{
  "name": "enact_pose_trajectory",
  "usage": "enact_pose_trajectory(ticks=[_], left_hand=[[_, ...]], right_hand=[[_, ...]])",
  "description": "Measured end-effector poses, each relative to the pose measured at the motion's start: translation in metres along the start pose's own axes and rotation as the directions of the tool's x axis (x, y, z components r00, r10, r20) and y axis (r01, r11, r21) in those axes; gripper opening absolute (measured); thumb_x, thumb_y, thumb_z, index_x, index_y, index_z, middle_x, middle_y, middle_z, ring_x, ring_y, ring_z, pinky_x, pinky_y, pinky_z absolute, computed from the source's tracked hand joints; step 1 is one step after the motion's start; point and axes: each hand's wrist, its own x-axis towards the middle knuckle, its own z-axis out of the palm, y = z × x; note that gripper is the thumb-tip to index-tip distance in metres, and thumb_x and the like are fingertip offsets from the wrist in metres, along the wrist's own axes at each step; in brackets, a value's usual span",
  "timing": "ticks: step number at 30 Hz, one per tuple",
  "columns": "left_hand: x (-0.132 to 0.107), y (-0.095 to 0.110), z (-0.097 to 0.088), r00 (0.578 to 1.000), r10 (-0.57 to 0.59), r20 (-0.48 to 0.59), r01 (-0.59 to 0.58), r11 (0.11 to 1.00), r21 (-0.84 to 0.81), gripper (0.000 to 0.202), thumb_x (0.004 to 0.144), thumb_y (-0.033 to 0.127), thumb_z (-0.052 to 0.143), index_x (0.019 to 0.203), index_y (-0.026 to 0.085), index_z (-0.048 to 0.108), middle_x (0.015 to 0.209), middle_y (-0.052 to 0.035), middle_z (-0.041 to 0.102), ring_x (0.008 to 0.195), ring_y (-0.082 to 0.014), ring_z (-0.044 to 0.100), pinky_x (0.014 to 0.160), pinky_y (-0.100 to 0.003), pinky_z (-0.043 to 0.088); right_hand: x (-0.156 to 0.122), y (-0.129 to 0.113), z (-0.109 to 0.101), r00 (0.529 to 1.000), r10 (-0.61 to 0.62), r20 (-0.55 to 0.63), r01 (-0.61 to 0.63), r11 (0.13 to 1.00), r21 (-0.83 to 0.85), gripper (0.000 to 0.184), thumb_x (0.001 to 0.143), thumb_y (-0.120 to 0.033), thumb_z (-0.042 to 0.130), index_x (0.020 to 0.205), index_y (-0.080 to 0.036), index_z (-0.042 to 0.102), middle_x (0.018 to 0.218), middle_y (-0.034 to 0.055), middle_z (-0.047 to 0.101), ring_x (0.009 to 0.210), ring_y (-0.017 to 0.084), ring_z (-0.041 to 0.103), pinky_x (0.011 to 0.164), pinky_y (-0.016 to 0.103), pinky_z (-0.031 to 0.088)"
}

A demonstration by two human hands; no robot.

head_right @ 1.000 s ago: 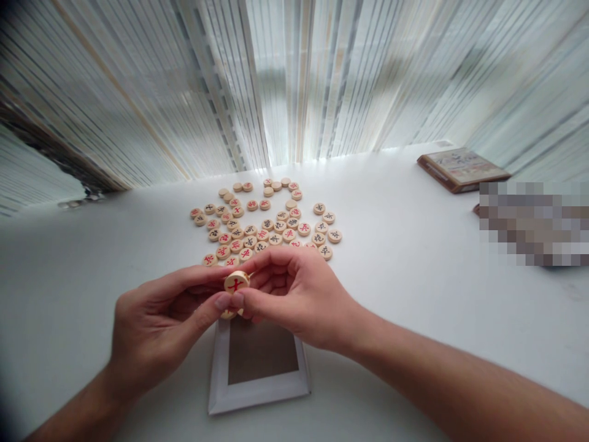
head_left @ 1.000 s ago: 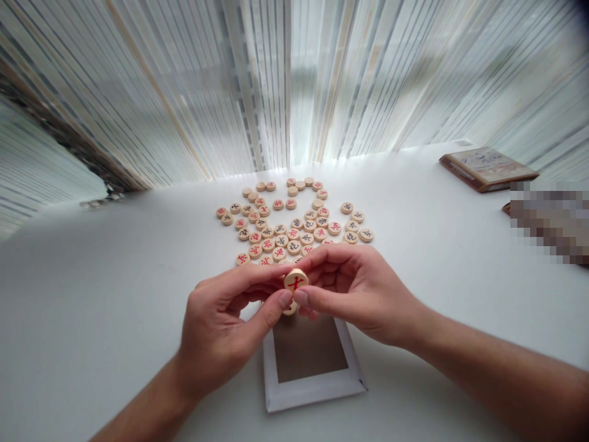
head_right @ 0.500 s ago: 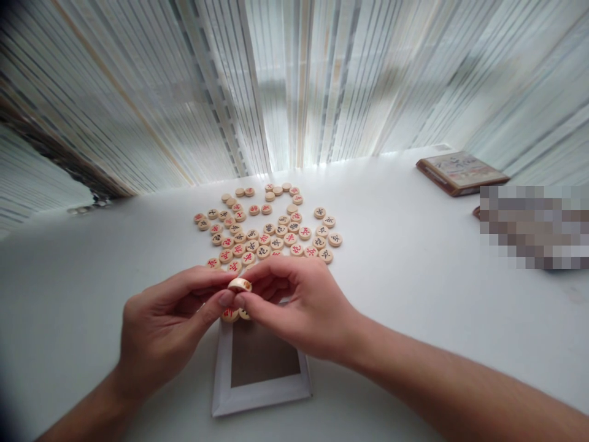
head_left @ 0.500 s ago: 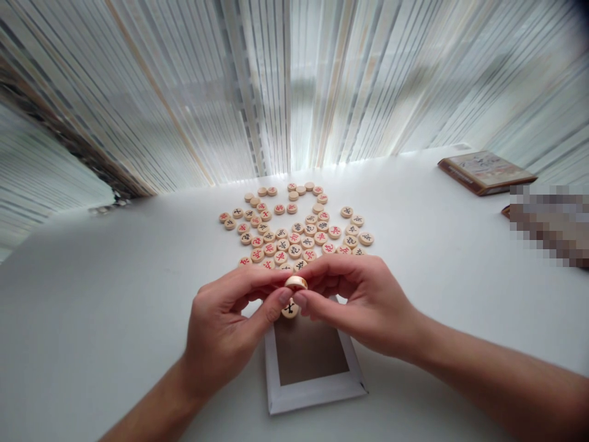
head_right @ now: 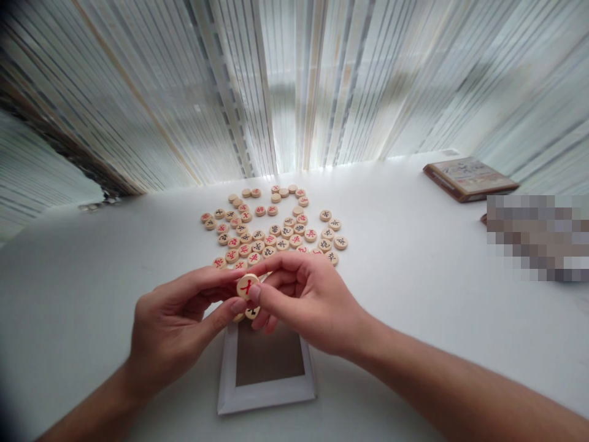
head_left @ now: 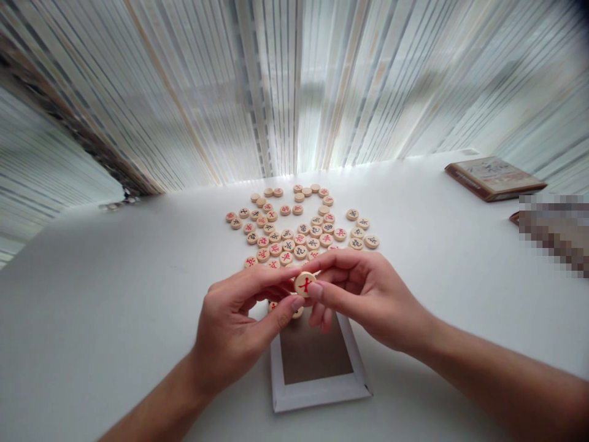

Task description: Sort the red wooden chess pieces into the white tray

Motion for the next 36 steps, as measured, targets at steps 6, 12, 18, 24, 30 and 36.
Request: enact_pose_trajectory(ticks=[6,12,18,24,30,36], left_hand=[[0.0005,0.0029,0.001,0.998,-0.065,-0.023,0.064,0.997,-0.052,0.034,0.09,0.008,0.084,0.121,0.024,0.084,0.102,-0.0046,0.086,0.085,-0.0177,0.084,0.08,-0.025,0.072],[0.0004,0.0031,0.0022,0.995,-0.082,-0.048,0.08,0.996,-0.037,0.032,0.09,0.01,0.085,0.119,0.023,0.085,0.102,-0.005,0.086,0.084,-0.0178,0.084,0.081,-0.025,0.072],[0.0013,0.0035,0.0025,0.996,-0.053,-0.073,0.051,0.998,-0.024,0.027,0.088,0.01,0.086,0.113,0.02,0.085,0.1,-0.0064,0.082,0.083,-0.0174,0.081,0.077,-0.024,0.071],[0.0011,0.0027,0.001,0.997,-0.003,-0.076,0.004,1.0,0.017,0.029,0.088,0.005,0.084,0.111,0.023,0.086,0.103,-0.0049,0.08,0.088,-0.0156,0.079,0.078,-0.022,0.07],[0.0018,0.0032,0.0018,0.995,-0.048,-0.085,0.046,0.999,-0.023,0.028,0.088,0.007,0.085,0.11,0.024,0.086,0.102,-0.0033,0.082,0.084,-0.0144,0.08,0.078,-0.021,0.07],[0.0026,0.0034,0.0026,0.992,-0.121,-0.047,0.118,0.991,-0.069,0.029,0.091,0.01,0.084,0.115,0.025,0.085,0.1,-0.0027,0.085,0.082,-0.0157,0.083,0.077,-0.022,0.071]], right_hand=[[-0.0008,-0.0014,-0.0003,1.0,-0.004,0.026,0.004,1.0,0.011,0.039,0.082,-0.035,0.096,0.11,-0.014,0.078,0.073,0.0048,0.08,0.059,0.017,0.077,0.054,0.023,0.064],[-0.0013,-0.001,-0.0006,0.999,-0.042,0.029,0.044,0.997,-0.068,0.036,0.088,-0.039,0.091,0.109,-0.014,0.077,0.071,0.0037,0.078,0.061,0.017,0.077,0.056,0.025,0.065],[0.0,0.0026,-0.0013,0.988,-0.153,-0.019,0.149,0.977,-0.155,0.029,0.081,-0.033,0.096,0.101,-0.017,0.082,0.084,0.0047,0.08,0.064,0.015,0.074,0.057,0.024,0.063],[0.0003,0.0058,-0.0051,0.987,-0.161,-0.021,0.154,0.971,-0.18,0.026,0.082,-0.029,0.095,0.103,-0.02,0.084,0.084,0.0048,0.079,0.062,0.015,0.073,0.056,0.024,0.061],[0.0005,0.0041,-0.0036,0.985,-0.169,-0.038,0.159,0.97,-0.184,0.031,0.079,-0.035,0.097,0.102,-0.018,0.084,0.081,0.0051,0.079,0.06,0.015,0.073,0.054,0.025,0.062],[0.0001,0.0048,-0.0023,0.973,-0.212,-0.094,0.192,0.963,-0.187,0.033,0.072,-0.032,0.102,0.095,-0.018,0.082,0.074,0.003,0.078,0.056,0.015,0.072,0.052,0.024,0.061]])
